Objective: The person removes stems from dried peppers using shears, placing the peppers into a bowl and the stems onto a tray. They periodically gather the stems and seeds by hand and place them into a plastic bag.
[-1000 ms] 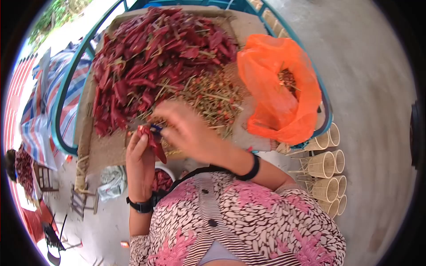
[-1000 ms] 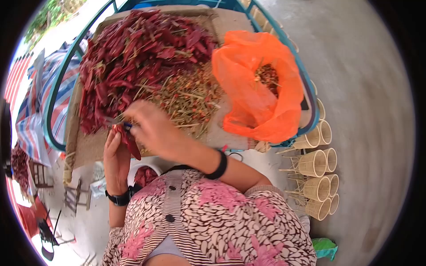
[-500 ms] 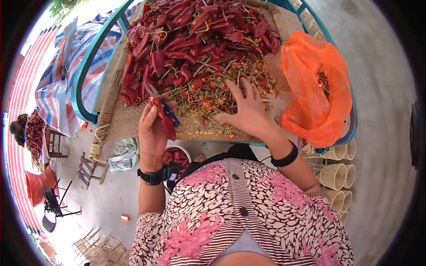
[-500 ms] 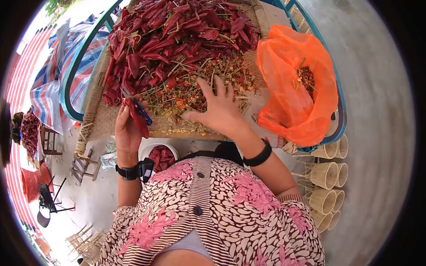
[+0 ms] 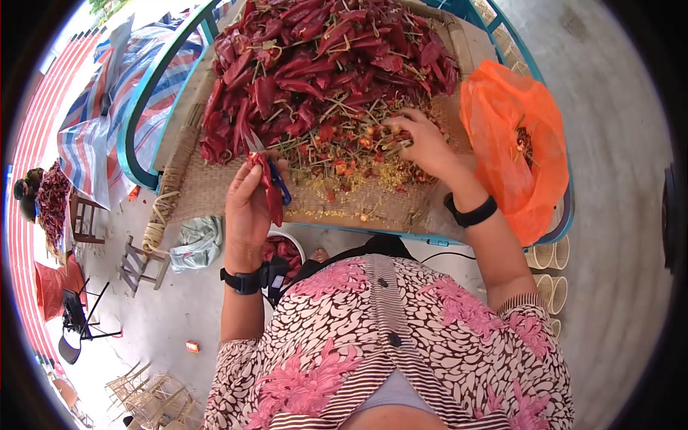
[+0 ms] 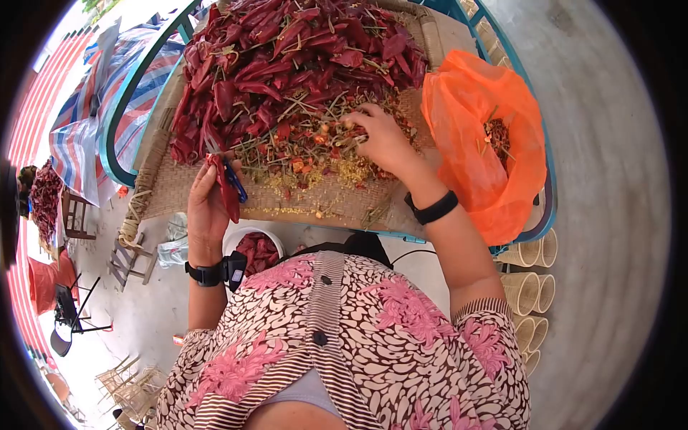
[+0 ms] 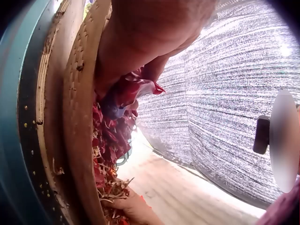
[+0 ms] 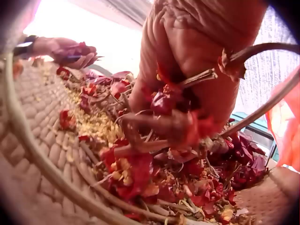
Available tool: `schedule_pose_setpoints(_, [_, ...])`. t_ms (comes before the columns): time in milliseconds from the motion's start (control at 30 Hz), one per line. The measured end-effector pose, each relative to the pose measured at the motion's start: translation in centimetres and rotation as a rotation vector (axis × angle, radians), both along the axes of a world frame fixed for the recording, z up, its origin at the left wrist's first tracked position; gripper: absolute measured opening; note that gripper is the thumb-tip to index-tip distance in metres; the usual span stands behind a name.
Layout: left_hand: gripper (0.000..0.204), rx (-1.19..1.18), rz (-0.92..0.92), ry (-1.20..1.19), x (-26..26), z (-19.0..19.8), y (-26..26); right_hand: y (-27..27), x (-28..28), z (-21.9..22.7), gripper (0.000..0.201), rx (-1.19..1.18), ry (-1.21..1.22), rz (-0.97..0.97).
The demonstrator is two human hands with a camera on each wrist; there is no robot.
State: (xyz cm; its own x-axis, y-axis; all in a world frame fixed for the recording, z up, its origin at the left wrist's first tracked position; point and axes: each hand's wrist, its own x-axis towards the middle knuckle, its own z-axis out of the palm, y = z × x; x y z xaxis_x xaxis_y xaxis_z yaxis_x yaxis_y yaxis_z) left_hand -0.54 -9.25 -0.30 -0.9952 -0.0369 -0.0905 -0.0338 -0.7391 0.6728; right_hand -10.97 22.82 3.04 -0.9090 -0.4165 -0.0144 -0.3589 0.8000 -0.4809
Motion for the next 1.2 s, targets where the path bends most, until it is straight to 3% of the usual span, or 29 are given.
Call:
schedule_pose_setpoints(100, [0.033, 0.009, 0.003, -0.017, 0.0, 0.0, 0.1, 1.5, -0.5, 1.2, 0.065, -0.263, -0.024, -0.054])
schedule_pose_setpoints(133, [0.032, 0.013, -0.001, -0.020, 0.0, -0.1, 0.1, 1.4, -0.5, 1.8, 0.062, -0.389, -0.165, -0.182])
schedule_pose_setpoints(267, [0.025, 0.028, 0.006, -0.045, -0.1, 0.5, 0.5, 1.0, 0.5, 4.7, 0.050, -1.018, -0.474, -0.367])
schedule_pose_setpoints(367, [0.025, -0.001, 0.001, -0.041, -0.2, 0.5, 0.6, 1.4, 0.8, 4.9, 0.050, -1.087, -0.478, -0.461])
schedule_pose_setpoints(533, [0.026, 0.003, -0.009, -0.046, -0.1, 0.4, 0.4, 3.4, 1.7, 8.9, 0.025, -1.170, -0.643, -0.505])
schedule_pose_setpoints(633, [0.030, -0.008, -0.029, -0.038, -0.2, 0.0, 0.3, 4.8, 2.3, 12.0, 0.026, -1.299, -0.672, -0.368])
schedule_pose_setpoints(800, [0.028, 0.015, -0.039, -0.032, -0.1, 0.0, 0.4, 9.7, 2.7, 16.4, 0.033, -1.185, -0.467, -0.370])
schedule_pose_setpoints(900, [0.028, 0.021, -0.056, -0.034, -0.1, 0.1, 0.3, 11.5, 4.3, 18.8, 0.038, -1.254, -0.295, -0.396])
schedule_pose_setpoints(933, [0.035, -0.014, -0.058, -0.045, 0.0, 0.1, 0.3, 13.3, 4.0, 18.9, 0.040, -1.311, -0.335, -0.364])
schedule_pose_setpoints(1100, [0.034, -0.033, -0.092, -0.043, -0.2, -0.4, -0.1, 19.4, 4.2, 17.7, 0.039, -1.241, -0.311, -0.630])
schedule_pose_setpoints(1167, [0.030, -0.034, -0.073, -0.038, -0.1, 0.3, 0.3, 20.8, 3.9, 16.2, 0.038, -1.160, -0.322, -0.777])
schedule_pose_setpoints(1200, [0.030, -0.034, -0.072, -0.041, -0.1, 0.3, 0.4, 19.5, 4.2, 15.9, 0.036, -1.148, -0.334, -0.747])
